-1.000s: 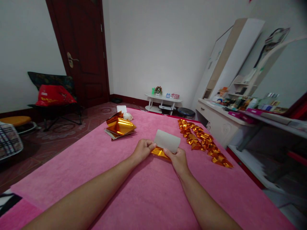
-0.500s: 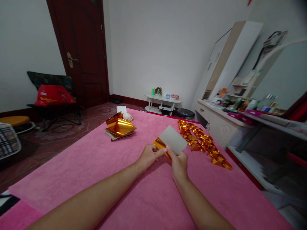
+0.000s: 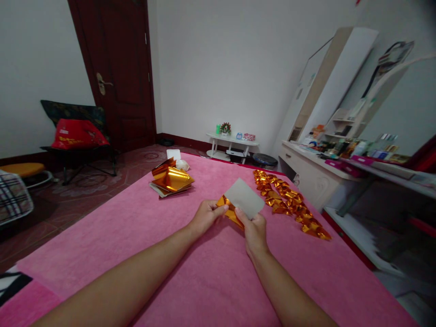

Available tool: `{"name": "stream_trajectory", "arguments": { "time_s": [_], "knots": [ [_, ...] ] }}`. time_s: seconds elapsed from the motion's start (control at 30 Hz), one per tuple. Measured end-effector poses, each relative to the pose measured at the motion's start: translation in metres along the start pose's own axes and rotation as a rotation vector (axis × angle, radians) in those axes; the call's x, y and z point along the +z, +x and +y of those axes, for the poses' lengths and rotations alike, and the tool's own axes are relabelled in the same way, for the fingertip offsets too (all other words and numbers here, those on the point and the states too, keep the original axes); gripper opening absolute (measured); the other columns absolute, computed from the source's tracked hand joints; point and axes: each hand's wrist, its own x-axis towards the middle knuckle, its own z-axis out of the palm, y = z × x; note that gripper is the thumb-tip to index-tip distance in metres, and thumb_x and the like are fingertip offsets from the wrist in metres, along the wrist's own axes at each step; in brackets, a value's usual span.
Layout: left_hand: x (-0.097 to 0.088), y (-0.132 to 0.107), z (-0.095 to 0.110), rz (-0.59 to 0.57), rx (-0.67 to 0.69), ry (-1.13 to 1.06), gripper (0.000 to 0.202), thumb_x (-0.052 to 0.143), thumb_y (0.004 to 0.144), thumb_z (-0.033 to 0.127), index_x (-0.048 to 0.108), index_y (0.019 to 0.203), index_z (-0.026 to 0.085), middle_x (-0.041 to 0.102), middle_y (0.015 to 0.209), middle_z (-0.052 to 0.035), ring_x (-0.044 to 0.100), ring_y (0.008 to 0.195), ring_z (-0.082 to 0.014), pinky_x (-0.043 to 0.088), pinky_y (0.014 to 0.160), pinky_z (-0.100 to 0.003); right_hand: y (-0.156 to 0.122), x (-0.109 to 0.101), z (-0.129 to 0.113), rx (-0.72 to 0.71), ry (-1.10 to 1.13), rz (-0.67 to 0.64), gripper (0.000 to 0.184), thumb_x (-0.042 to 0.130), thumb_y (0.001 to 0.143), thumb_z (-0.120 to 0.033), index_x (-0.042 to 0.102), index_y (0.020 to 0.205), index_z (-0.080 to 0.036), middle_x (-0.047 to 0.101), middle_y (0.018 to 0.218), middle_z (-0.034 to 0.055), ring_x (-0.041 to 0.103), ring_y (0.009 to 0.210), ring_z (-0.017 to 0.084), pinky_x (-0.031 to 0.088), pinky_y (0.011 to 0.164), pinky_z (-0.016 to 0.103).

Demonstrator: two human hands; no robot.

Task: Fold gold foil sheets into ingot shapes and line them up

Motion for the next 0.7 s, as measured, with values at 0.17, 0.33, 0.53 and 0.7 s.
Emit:
{"name": "stream_trajectory", "arguments": {
  "time_s": [0.17, 0.33, 0.53, 0.7],
  "knots": [
    [-0.002, -0.004, 0.0, -0.075, -0.044, 0.033, 0.055, 0.048, 0.08, 0.059, 0.056, 0.052, 0.013, 0.045, 0.037, 0.0015, 0.035, 0.034, -0.007, 0.024, 0.042, -0.022, -0.001, 0.001, -0.004, 0.02, 0.019, -0.009, 0.034, 0.074, 0.067, -0.034, 0.069, 0.094, -0.013, 0.073, 0.091, 0.0081, 0.068, 0.079, 0.023, 0.054, 0.073, 0.033],
    [0.0, -0.007, 0.006, -0.076, -0.078, -0.034, 0.066, 0.035, 0.083, 0.063, 0.063, 0.057, 0.01, 0.053, 0.041, -0.0045, 0.042, 0.036, -0.0101, 0.029, 0.043, -0.022, -0.001, 0.0, -0.005, 0.019, 0.038, -0.054, 0.036, 0.073, 0.068, -0.035, 0.069, 0.098, -0.014, 0.073, 0.094, 0.0086, 0.068, 0.082, 0.023, 0.053, 0.075, 0.033],
    [-0.012, -0.003, 0.007, 0.021, 0.036, -0.017, 0.063, 0.035, 0.086, 0.062, 0.065, 0.066, 0.01, 0.059, 0.052, -0.0038, 0.045, 0.043, -0.0097, 0.03, 0.045, -0.021, 0.005, -0.011, 0.0, 0.027, 0.021, -0.101, 0.037, 0.076, 0.065, -0.034, 0.07, 0.095, -0.015, 0.073, 0.094, 0.0073, 0.068, 0.08, 0.022, 0.052, 0.075, 0.032],
    [-0.016, -0.002, 0.006, -0.075, 0.035, 0.083, 0.044, 0.064, 0.073, 0.052, 0.066, 0.064, 0.009, 0.057, 0.054, -0.0006, 0.046, 0.049, -0.0097, 0.032, 0.047, -0.02, 0.002, -0.011, -0.003, 0.071, 0.02, -0.255, 0.036, 0.076, 0.064, -0.035, 0.071, 0.093, -0.014, 0.073, 0.084, 0.006, 0.066, 0.074, 0.022, 0.051, 0.066, 0.03]
  ]
}}
